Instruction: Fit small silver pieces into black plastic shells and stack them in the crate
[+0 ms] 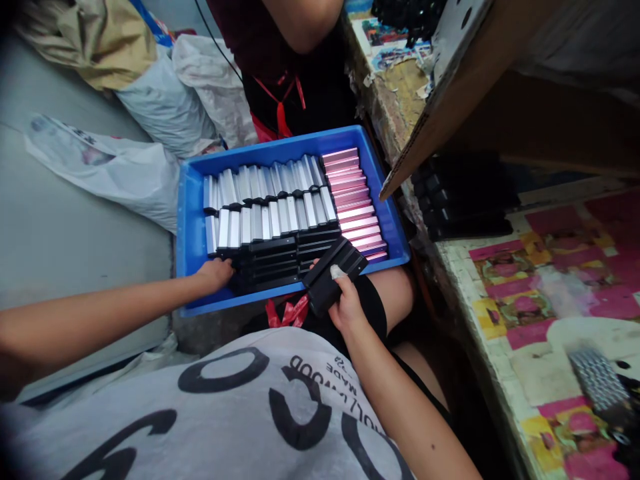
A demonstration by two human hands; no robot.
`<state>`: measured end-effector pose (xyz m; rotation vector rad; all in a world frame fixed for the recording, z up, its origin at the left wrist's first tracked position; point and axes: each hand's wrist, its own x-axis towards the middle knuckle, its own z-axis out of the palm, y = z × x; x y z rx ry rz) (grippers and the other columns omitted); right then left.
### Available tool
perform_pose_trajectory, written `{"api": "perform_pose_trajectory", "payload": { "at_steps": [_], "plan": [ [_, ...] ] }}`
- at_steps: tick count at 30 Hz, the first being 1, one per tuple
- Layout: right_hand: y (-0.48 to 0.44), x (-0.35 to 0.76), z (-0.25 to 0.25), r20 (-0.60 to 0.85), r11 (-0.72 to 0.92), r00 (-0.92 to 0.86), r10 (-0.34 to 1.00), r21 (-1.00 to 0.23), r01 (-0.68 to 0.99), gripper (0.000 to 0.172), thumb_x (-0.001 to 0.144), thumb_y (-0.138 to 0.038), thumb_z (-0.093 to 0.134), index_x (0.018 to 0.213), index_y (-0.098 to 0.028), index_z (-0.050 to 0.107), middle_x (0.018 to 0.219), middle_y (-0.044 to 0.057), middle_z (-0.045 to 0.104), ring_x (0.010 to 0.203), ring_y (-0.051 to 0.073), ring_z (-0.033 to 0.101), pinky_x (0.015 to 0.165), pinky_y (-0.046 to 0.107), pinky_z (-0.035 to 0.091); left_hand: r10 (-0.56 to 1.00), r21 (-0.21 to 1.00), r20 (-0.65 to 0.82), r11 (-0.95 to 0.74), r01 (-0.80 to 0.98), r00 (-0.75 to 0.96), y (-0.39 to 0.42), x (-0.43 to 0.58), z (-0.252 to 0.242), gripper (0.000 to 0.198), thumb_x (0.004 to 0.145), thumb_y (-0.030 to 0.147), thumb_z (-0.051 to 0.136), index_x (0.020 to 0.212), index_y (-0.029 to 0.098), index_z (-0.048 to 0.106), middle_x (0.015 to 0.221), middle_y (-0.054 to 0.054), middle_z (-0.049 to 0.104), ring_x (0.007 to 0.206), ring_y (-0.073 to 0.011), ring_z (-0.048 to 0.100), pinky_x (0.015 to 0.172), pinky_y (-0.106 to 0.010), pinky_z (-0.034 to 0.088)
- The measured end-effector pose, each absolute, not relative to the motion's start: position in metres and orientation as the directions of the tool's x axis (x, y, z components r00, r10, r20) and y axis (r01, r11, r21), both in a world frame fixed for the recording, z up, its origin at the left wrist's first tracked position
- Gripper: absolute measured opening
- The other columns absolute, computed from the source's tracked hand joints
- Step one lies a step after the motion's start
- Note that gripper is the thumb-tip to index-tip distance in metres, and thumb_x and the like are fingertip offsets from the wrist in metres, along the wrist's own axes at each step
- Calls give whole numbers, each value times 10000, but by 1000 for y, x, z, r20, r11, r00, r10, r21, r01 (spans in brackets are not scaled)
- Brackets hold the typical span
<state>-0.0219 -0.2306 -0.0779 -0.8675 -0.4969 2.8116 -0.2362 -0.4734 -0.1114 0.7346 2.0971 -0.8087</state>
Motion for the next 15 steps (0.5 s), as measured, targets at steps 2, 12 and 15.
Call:
{"api": "perform_pose_trajectory", "payload": {
  "at_steps": [2,12,15],
  "plan": [
    [-230,-22,-77,-530,-934,-812,246,-353,-52,310,683,-325,603,934,-155,664,939,44,699,932,205,624,946,343,455,212,-326,-805,622,712,-554,-473,-237,-107,248,863,290,524,1020,110,591,1118,-103,570,1008,-205,555,835,-403,480],
    [-233,-23,-76,-535,-932,-805,256,-358,-58,300,686,-330,607,921,-154,670,955,49,699,953,210,620,962,359,444,184,-306,-820,659,688,-542,-471,-227,-127,279,859,288,531,1068,109,573,1147,-109,555,1055,-221,532,867,-426,461],
    [-232,-22,-76,-530,-931,-808,256,-360,-58,308,691,-337,604,927,-150,671,942,51,701,929,208,626,939,356,461,218,-239,-835,685,688,-506,-478,-230,-128,315,860,282,528,1130,123,551,1177,-115,541,1055,-224,534,869,-428,461]
  ]
}}
